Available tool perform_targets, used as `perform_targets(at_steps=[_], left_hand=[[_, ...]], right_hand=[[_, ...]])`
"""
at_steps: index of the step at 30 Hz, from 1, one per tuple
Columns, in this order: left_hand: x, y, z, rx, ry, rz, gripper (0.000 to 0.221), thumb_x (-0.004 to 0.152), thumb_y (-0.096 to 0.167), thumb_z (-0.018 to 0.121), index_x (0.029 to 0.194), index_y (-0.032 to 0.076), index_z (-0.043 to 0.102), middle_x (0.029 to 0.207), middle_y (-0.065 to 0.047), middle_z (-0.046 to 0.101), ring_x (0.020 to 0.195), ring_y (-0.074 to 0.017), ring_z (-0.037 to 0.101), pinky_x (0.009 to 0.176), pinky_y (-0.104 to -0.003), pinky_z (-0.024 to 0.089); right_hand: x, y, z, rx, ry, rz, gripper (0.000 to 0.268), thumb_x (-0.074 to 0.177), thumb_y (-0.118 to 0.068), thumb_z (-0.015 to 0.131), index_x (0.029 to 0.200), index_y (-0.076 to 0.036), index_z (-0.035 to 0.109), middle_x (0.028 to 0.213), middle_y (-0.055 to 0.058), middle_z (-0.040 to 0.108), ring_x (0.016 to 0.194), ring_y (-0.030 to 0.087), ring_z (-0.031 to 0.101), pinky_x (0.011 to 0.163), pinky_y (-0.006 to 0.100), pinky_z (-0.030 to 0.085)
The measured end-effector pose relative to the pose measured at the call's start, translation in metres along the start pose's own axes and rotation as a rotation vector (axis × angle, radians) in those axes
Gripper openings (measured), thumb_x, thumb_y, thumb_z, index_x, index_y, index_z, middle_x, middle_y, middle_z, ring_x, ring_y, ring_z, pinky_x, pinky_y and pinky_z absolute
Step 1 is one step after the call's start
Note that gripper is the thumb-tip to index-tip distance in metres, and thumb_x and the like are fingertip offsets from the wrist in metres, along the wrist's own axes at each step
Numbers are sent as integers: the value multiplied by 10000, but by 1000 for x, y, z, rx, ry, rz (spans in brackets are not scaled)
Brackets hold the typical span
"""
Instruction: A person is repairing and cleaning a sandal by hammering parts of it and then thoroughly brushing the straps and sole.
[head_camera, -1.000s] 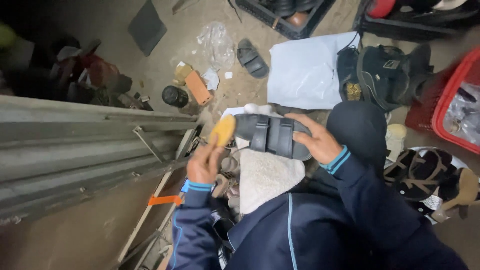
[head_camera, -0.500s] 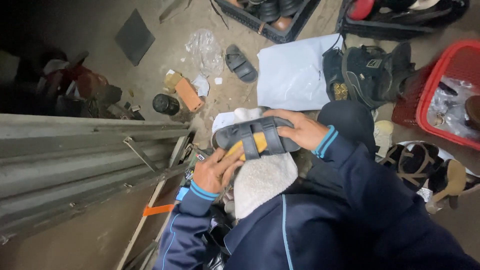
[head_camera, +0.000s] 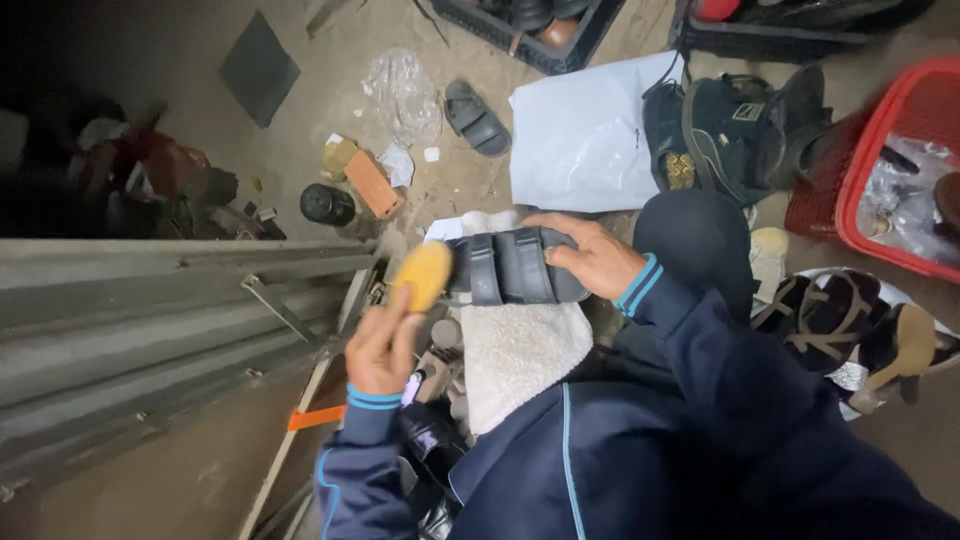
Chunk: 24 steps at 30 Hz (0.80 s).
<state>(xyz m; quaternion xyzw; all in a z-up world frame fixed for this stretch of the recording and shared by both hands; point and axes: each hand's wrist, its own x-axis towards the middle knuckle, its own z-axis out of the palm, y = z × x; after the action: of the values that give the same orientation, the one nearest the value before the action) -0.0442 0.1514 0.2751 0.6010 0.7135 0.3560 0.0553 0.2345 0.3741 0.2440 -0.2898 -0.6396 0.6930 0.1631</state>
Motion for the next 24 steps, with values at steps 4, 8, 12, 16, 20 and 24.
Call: perform_targets(at_steps=[4, 8, 12, 16, 20, 24], left_hand=[[-10, -26, 10, -29, -32, -52, 226, 935, 232, 767, 1103, 88, 814, 797, -142, 725, 746, -331, 723, 678, -438, 578], [-4, 6, 1, 120, 214, -136, 372, 956, 171, 748, 1323, 121, 727, 867, -150, 713, 833, -309, 717, 765, -429, 569], [-1, 58, 37, 8, 144, -123, 359, 941, 196, 748, 1298, 172, 732, 803, -90, 716, 786, -283, 729, 675, -413, 574], [6, 59, 47, -94, 219, -154, 370, 986, 163, 709, 1356, 146, 689, 823, -114, 706, 775, -283, 720, 705, -411, 570], [-39, 55, 46, -110, 148, -150, 377, 925, 108, 746, 1301, 105, 717, 931, -165, 748, 898, -329, 742, 812, -425, 588], [-88, 25, 28, -133, 107, -305, 446, 1003, 156, 628, 1427, 25, 587, 962, -123, 688, 850, -195, 629, 822, -315, 518]], right_hand=[[-5, -14, 10, 25, 35, 0, 535, 923, -126, 570, 1456, -90, 597, 1450, 187, 607, 1362, 338, 538, 1196, 518, 356], [-7, 0, 32, 1, 152, -2, 550, 952, -167, 562, 1501, -145, 542, 1455, 232, 578, 1378, 421, 509, 1170, 565, 372], [-21, -20, 61, -246, 127, 19, 575, 1010, -251, 524, 1573, -284, 414, 1515, 189, 532, 1390, 419, 484, 1161, 570, 381], [-31, -26, 66, -282, 124, 61, 550, 1041, -261, 466, 1586, -266, 392, 1458, 239, 571, 1350, 437, 529, 1143, 602, 405], [-25, -12, 65, -150, 204, -5, 536, 1027, -184, 498, 1558, -209, 430, 1478, 251, 548, 1373, 432, 499, 1170, 584, 382], [-27, -6, 64, -35, 185, 53, 575, 1057, -285, 441, 1618, -233, 326, 694, 114, 585, 411, 132, 266, 502, 337, 346]])
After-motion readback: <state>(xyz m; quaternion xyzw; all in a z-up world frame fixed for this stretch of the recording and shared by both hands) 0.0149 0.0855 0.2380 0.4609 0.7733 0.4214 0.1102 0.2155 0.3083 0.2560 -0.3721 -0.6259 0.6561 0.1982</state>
